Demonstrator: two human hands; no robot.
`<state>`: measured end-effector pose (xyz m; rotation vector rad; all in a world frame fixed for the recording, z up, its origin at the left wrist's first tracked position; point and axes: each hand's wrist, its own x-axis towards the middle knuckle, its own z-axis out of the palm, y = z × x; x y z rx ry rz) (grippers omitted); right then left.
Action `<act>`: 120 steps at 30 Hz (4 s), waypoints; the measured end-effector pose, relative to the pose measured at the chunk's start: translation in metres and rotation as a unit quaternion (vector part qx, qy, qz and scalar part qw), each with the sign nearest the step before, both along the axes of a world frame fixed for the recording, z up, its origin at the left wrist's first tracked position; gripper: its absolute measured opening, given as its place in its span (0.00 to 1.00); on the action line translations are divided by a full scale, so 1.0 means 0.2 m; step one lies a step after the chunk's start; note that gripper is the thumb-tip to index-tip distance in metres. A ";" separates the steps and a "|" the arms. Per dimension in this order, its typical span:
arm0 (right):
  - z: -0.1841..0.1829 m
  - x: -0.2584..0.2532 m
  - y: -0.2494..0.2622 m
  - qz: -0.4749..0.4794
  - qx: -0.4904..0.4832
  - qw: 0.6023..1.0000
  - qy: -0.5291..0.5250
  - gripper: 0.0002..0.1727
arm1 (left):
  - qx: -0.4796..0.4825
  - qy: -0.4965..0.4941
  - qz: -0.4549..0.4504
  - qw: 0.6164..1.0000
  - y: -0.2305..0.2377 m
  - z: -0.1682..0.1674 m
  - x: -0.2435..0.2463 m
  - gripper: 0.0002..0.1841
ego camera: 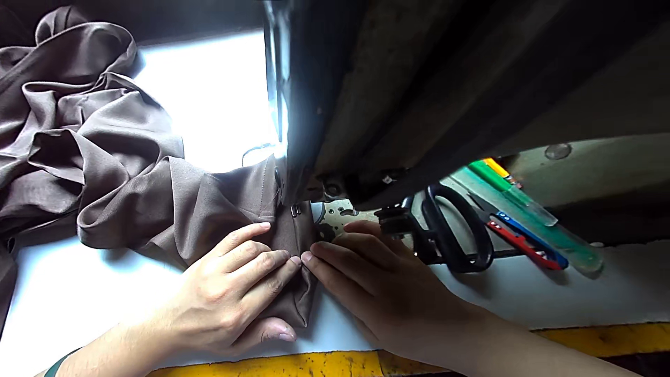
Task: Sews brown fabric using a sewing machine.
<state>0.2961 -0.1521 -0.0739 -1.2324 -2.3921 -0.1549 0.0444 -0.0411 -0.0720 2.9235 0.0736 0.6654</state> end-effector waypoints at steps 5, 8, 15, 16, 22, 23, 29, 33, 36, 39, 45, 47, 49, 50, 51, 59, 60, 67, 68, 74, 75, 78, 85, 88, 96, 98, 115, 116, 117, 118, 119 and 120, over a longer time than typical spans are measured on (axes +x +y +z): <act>-0.02 -0.01 -0.02 -0.015 0.001 1.000 0.002 0.23 | 0.016 0.005 0.010 1.000 -0.01 0.00 0.00 0.35; -0.03 0.00 -0.03 -0.025 -0.002 1.000 -0.004 0.24 | 0.010 0.006 0.011 1.000 -0.01 0.00 0.00 0.35; -0.03 -0.01 -0.03 -0.025 0.006 1.000 -0.014 0.23 | -0.012 0.016 0.006 1.000 -0.01 0.00 0.00 0.36; -0.03 -0.01 -0.03 -0.024 0.007 1.000 -0.015 0.23 | -0.014 0.016 0.005 1.000 -0.01 0.00 0.00 0.36; -0.03 -0.01 -0.03 -0.024 0.013 0.999 -0.017 0.22 | -0.015 0.013 0.004 1.000 0.00 0.00 0.01 0.37; -0.03 -0.01 -0.02 -0.024 0.015 0.999 -0.015 0.22 | -0.015 0.014 0.004 1.000 0.00 0.00 0.01 0.37; -0.02 0.00 0.01 -0.024 0.014 0.999 -0.017 0.22 | -0.010 0.012 0.003 1.000 0.02 0.00 0.02 0.37; -0.02 0.00 0.02 -0.027 0.012 0.999 -0.019 0.23 | -0.004 0.012 -0.001 1.000 0.04 0.01 0.03 0.37; -0.01 0.01 0.03 -0.029 0.014 0.999 -0.023 0.24 | -0.006 0.016 0.001 1.000 0.05 0.01 0.04 0.37; 0.00 0.01 0.04 -0.030 0.012 0.999 -0.029 0.24 | -0.010 0.023 0.002 1.000 0.06 0.01 0.04 0.37; 0.02 0.00 0.06 -0.040 -0.009 0.999 -0.032 0.22 | -0.008 0.018 0.009 1.000 0.09 0.00 0.04 0.37; 0.03 0.00 0.07 -0.041 -0.016 0.998 -0.037 0.21 | -0.004 0.019 0.011 1.000 0.10 0.01 0.04 0.37; 0.03 0.00 0.08 -0.040 -0.021 0.998 -0.044 0.22 | -0.003 0.021 0.013 1.000 0.12 0.01 0.04 0.38; 0.03 0.00 0.09 -0.038 -0.024 0.998 -0.046 0.22 | -0.003 0.021 0.013 1.000 0.12 0.01 0.04 0.38; 0.03 0.01 0.10 -0.036 -0.027 0.998 -0.047 0.22 | -0.005 0.020 0.013 1.000 0.13 0.01 0.04 0.38; 0.05 0.01 0.15 -0.032 -0.021 0.998 -0.043 0.22 | -0.014 0.022 0.018 1.000 0.17 0.02 0.05 0.38; 0.05 0.02 0.15 -0.032 -0.022 0.998 -0.041 0.22 | -0.012 0.023 0.019 0.999 0.17 0.02 0.05 0.38; 0.02 0.02 0.16 -0.042 -0.026 0.998 -0.025 0.24 | 0.000 0.025 0.032 0.999 0.17 0.02 0.06 0.40; 0.02 0.02 0.17 -0.042 -0.030 0.998 -0.025 0.24 | 0.000 0.026 0.033 0.999 0.17 0.02 0.06 0.40; 0.02 0.02 0.17 -0.057 -0.045 0.997 -0.034 0.26 | -0.001 0.035 0.042 0.999 0.17 0.02 0.05 0.40; 0.03 0.02 0.17 -0.058 -0.043 0.997 -0.034 0.26 | -0.002 0.036 0.043 0.998 0.17 0.02 0.05 0.41; 0.04 0.03 0.16 -0.067 -0.055 0.996 -0.031 0.29 | -0.004 0.032 0.045 0.998 0.17 0.02 0.05 0.41; 0.07 0.03 0.17 -0.073 -0.083 0.994 -0.007 0.30 | -0.003 0.036 0.046 0.998 0.17 0.02 0.05 0.41; 0.07 0.03 0.17 -0.076 -0.088 0.993 -0.004 0.30 | -0.007 0.038 0.047 0.998 0.18 0.02 0.05 0.40; 0.06 0.03 0.18 -0.086 -0.089 0.992 -0.005 0.31 | 0.027 0.010 0.081 0.996 0.19 0.06 0.03 0.41; 0.05 0.03 0.18 -0.080 -0.071 0.994 -0.003 0.28 | 0.014 -0.009 0.092 0.996 0.21 0.11 -0.01 0.40; 0.10 -0.07 0.19 -0.051 -0.158 0.977 0.136 0.24 | 0.041 -0.008 0.153 0.987 0.14 0.33 -0.36 0.10; 0.09 -0.06 0.20 -0.043 -0.158 0.978 0.129 0.22 | 0.030 0.006 0.135 0.990 0.10 0.30 -0.38 0.11; 0.09 -0.06 0.21 -0.031 -0.151 0.980 0.126 0.19 | 0.022 0.036 0.123 0.992 0.07 0.28 -0.39 0.14; 0.07 -0.06 0.23 -0.015 -0.143 0.981 0.130 0.15 | 0.021 0.068 0.116 0.991 0.05 0.27 -0.39 0.21; 0.06 -0.06 0.24 0.003 -0.139 0.980 0.139 0.13 | 0.024 0.083 0.118 0.989 0.03 0.26 -0.37 0.28; 0.06 -0.06 0.25 0.020 -0.137 0.979 0.151 0.11 | 0.027 0.074 0.126 0.989 0.01 0.25 -0.34 0.32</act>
